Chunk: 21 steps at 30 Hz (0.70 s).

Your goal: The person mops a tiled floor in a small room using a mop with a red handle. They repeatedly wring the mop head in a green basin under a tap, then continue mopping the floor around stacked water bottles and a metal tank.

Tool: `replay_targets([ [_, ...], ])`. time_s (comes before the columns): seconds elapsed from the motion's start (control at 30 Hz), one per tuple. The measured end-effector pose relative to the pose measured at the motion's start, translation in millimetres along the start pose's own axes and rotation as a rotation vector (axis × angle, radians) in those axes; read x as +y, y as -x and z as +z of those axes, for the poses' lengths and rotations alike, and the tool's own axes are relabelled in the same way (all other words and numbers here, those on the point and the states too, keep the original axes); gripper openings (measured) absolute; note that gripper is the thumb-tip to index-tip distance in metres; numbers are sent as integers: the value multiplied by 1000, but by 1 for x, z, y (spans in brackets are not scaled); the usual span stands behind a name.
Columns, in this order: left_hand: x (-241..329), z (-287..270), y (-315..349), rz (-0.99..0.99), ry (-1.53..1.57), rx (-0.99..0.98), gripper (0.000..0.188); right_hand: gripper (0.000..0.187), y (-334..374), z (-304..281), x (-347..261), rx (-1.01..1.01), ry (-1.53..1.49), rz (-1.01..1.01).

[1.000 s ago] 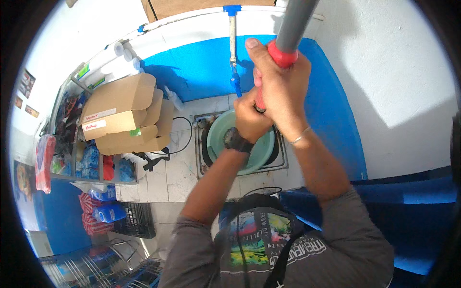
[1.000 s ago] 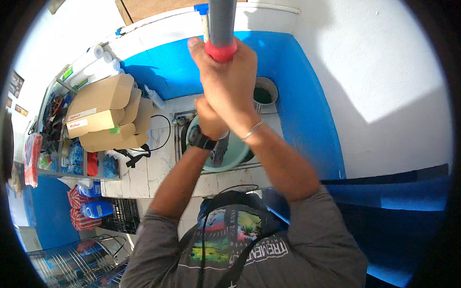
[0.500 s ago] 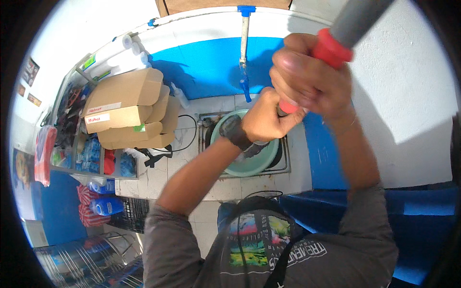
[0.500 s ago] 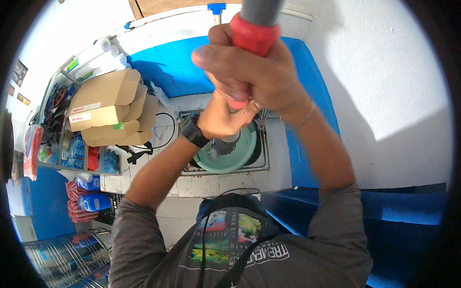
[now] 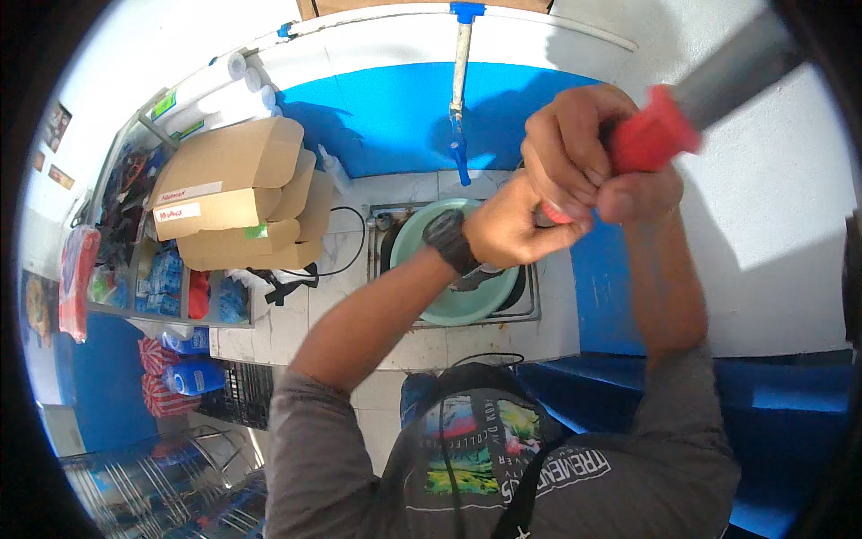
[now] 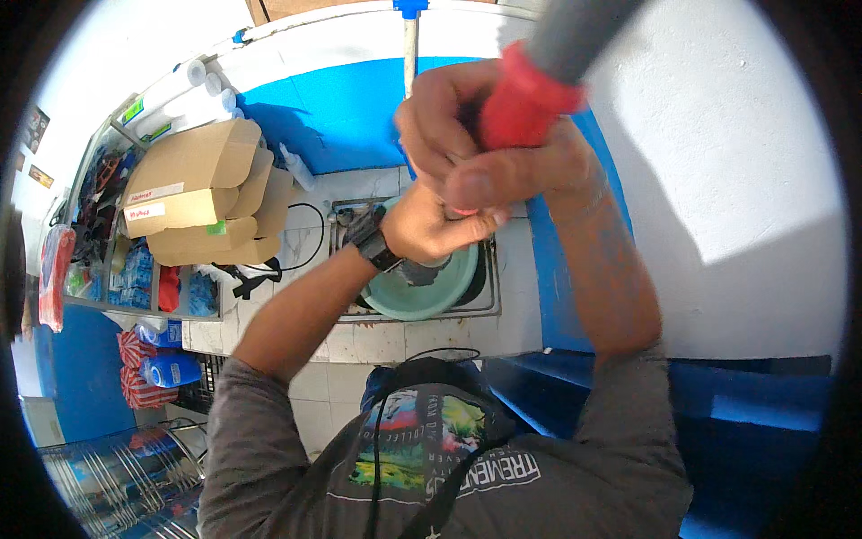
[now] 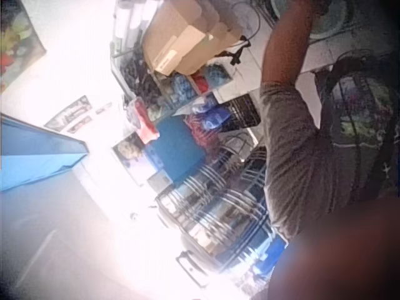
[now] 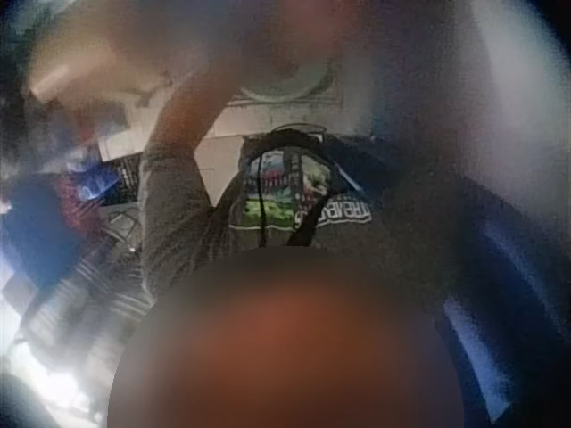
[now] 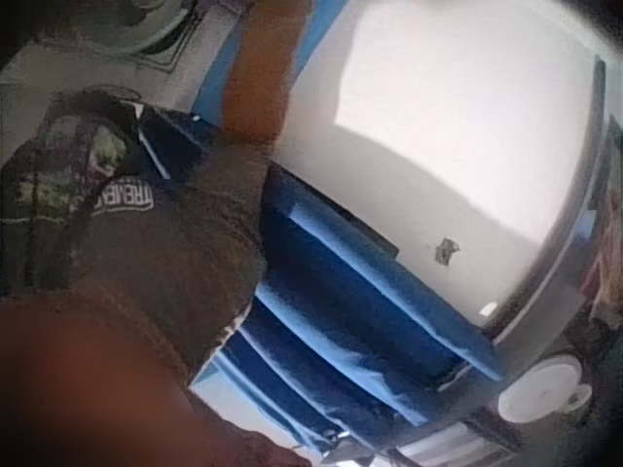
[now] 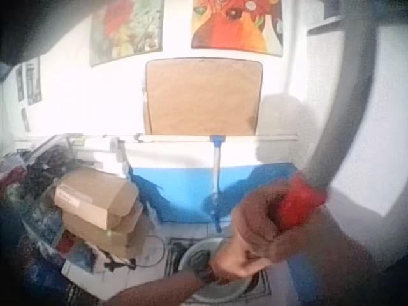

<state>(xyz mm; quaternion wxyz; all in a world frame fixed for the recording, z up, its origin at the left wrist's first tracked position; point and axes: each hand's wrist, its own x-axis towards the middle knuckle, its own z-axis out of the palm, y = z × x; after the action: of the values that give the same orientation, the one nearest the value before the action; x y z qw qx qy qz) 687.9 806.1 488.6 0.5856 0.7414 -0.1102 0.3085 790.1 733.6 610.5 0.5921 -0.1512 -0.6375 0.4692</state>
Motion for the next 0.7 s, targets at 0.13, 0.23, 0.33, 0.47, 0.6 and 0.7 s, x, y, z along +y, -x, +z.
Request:
replay_targets([
  [0.13, 20, -2, -6, -26, 37, 16, 14, 35, -2, 4, -14, 67, -16, 175],
  [0.23, 5, 7, 1, 182, -125, 289, 13, 38, 5, 17, 0, 303, 201, 213],
  [0.33, -24, 17, 10, 99, -225, 449, 10, 39, 11, 27, 27, 643, 333, 90],
  [0.47, -48, 25, 24, 63, -476, 521, 20, 38, 17, 37, 59, 885, 634, -55],
  [0.6, -50, 26, 24, 75, -457, 611, 27, 32, 18, 38, 66, 847, 724, -99],
  [0.7, -47, 22, 17, 85, -583, 554, 25, 31, 14, 35, 59, 873, 669, -128],
])
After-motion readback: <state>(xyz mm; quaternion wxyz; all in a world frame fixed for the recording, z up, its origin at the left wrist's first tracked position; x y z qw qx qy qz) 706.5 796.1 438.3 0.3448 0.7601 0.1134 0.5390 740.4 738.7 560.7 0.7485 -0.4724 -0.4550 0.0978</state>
